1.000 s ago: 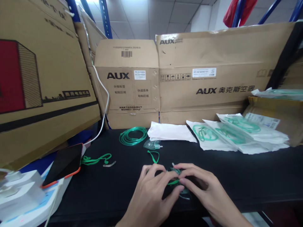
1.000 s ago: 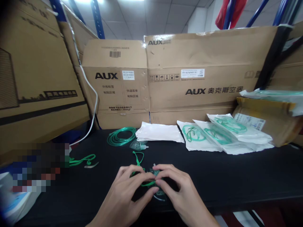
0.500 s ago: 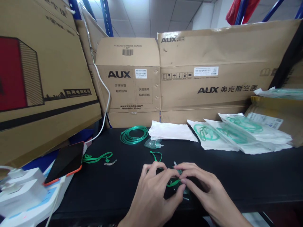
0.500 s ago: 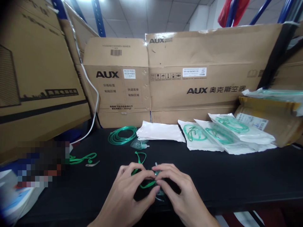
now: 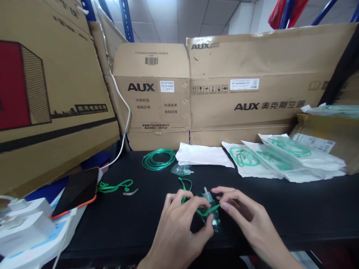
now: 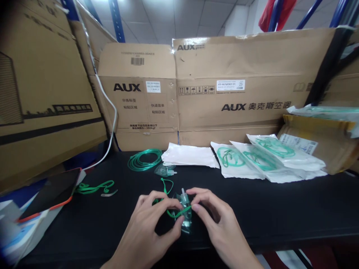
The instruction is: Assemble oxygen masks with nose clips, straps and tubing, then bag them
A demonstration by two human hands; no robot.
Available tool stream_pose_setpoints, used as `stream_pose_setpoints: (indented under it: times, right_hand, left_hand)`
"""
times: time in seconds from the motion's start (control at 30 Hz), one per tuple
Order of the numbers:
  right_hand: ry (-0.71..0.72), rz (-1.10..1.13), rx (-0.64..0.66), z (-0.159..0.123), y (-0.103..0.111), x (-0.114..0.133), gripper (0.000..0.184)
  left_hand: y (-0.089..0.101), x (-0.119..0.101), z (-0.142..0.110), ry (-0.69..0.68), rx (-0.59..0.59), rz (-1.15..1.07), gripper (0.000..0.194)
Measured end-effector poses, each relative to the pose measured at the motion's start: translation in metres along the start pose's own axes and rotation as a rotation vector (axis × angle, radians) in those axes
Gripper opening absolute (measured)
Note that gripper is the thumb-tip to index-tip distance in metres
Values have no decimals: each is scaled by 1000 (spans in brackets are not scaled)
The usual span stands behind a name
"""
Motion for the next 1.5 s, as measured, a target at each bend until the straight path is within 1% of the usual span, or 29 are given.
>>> stream_pose_setpoints:
  times: [0.1,0.2,0.27,0.37,0.5,0.6,0.7,0.8,1.0,1.17,1.23,1.3,1.33,1.43,1.5]
  right_hand:
    - [26,-9,16,0,0,1,19]
    - [52,-10,56,0,-5,-2,8]
    - [59,-10,64,1,-6,-3,9]
    - [91,-99,73,0,-8,-1,11]
    - [162,-231,113,-2,-15,8,2]
    - [204,-260,117,-4,-17,13,8]
    - [216,-243,95,-5,-16,14,9]
    - [227,-198,22,-5,-9,14,11]
    - [288,-57,-230,-9,17,20,14]
    - [288,23,-406,-14,38,15,14]
    - [301,57,-445,-15,42,14,15]
    - [311,24,-407,-13,38,18,14]
    - [313,-15,-350,-10,32,21,13]
    - [304,-175,-88,-3,5,27,14]
    - [307,-285,66,-3,-12,27,12]
  left_hand:
    - [0,1,-1,3,-19,-7,18]
    - [2,0,-1,-3,-39,-13,21]
    - [3,-1,-1,-13,-52,-20,21]
    - [5,-4,-2,-41,-66,-21,24]
    - [3,-6,-4,-76,-62,2,27]
    - [2,-7,-4,-82,-68,11,22]
    - [2,-7,-2,-69,-65,13,21]
    - [2,-4,-2,-41,-57,12,21]
    - [2,1,-2,-5,-62,10,22]
    - [2,3,-1,26,-49,14,21]
    - [1,4,0,33,-41,10,20]
    - [-1,6,0,38,-24,4,20]
    - [-3,7,0,44,-7,2,20]
    - [-10,11,-1,73,75,-15,19]
    - [-13,14,-2,82,141,-13,24]
Point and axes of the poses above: each hand's wrist, its own z-axis towards the middle knuckle, its own y-axis out of the back of the hand, x = y × z, the point moved 9 cm from there along z, towards the middle knuckle, and after that the axes turned 13 degrees about z, right-handed, at the moved point
